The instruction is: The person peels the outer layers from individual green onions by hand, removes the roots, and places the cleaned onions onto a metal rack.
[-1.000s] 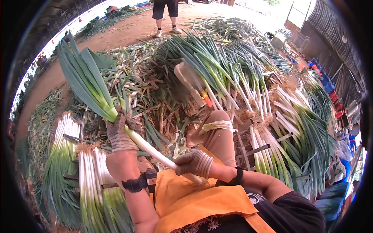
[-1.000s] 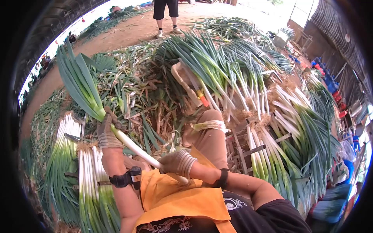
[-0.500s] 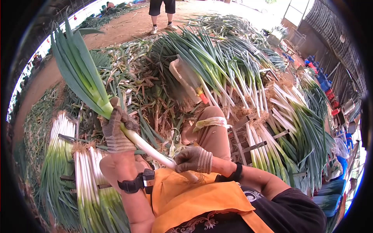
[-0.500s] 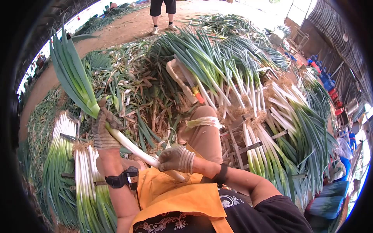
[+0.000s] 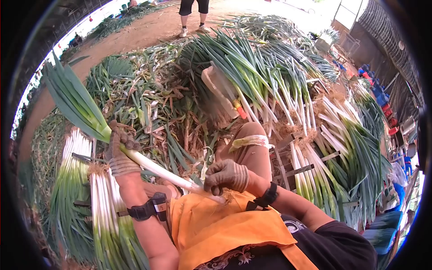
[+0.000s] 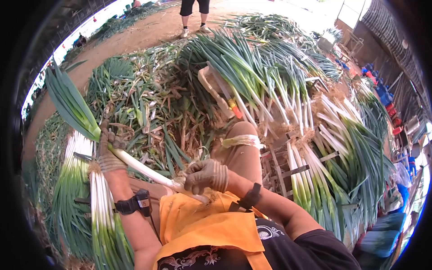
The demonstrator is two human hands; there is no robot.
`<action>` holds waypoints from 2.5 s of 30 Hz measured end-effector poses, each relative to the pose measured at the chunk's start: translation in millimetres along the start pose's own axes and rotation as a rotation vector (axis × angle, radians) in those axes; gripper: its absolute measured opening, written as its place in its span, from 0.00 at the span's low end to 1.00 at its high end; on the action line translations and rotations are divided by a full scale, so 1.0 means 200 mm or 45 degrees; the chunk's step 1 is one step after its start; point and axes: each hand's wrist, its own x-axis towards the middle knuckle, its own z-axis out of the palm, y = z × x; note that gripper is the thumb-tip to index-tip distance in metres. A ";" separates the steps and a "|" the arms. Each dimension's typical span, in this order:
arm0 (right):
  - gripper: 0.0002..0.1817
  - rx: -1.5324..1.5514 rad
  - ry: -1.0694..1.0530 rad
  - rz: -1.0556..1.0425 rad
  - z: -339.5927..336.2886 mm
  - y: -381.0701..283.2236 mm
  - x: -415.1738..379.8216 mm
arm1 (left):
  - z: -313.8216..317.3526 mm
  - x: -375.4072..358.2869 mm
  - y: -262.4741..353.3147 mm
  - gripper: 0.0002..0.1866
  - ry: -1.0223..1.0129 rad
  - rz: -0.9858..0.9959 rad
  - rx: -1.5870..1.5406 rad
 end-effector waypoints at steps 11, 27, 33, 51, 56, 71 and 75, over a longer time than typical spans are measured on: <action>0.29 -0.997 0.167 -0.336 0.00 0.05 0.01 | -0.09 0.05 0.15 0.14 0.159 0.115 0.310; 0.11 -0.267 -0.031 -0.369 0.04 0.01 0.09 | -0.15 0.11 0.12 0.09 0.293 0.191 0.166; 0.08 -0.669 -0.193 -0.069 -0.05 0.00 0.02 | -0.09 0.12 0.26 0.08 0.411 0.286 0.267; 0.15 -0.297 -0.344 -0.109 0.07 0.11 0.06 | -0.01 -0.06 0.03 0.16 -0.179 -0.102 -0.013; 0.16 -1.044 0.228 -0.027 0.04 0.16 0.06 | -0.07 -0.06 -0.13 0.19 -0.234 -0.150 0.065; 0.13 -0.886 0.286 -0.166 -0.04 0.20 0.03 | 0.04 -0.09 -0.18 0.19 -0.181 -0.157 0.057; 0.11 -1.041 0.260 -0.139 -0.02 0.18 0.05 | 0.06 -0.09 -0.20 0.18 -0.172 -0.142 0.097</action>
